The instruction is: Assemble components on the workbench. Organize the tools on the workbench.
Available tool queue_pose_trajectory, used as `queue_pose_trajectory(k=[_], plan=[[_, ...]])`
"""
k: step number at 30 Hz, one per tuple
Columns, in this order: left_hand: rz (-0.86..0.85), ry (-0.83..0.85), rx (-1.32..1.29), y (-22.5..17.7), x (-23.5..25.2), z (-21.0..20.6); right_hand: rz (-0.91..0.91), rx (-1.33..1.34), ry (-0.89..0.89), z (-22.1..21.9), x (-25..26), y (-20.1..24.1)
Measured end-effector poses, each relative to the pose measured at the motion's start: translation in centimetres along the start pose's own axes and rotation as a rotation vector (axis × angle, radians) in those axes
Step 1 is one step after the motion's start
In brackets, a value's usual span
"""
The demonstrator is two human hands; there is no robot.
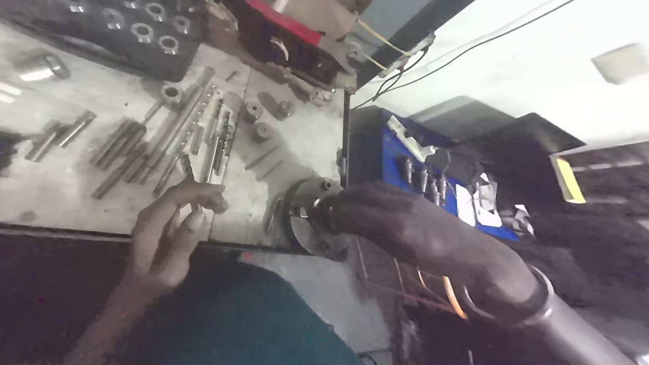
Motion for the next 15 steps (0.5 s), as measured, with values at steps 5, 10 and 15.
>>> queue_pose_trajectory(k=[5, 10, 15], plan=[[-0.065, 0.016, 0.084, -0.3, -0.4, -0.8, -0.127, -0.1, -0.016, -0.2, 0.1, -1.0], [-0.062, 0.014, 0.115, -0.4, -0.4, -0.6, -0.182, -0.15, 0.073, -0.5, 0.0, -0.6], [-0.06, 0.014, 0.124, -0.3, -0.5, -0.6, -0.045, -0.097, 0.003, -0.5, -0.1, 0.1]])
Point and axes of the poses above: each hand's wrist, its own x-axis towards the middle knuckle, its own z-axis out of the back of the hand, y = z × x, the point moved 10 cm from there along x, towards the middle knuckle, and after that the axes turned 11 degrees about -x, right-handed, at the moved point
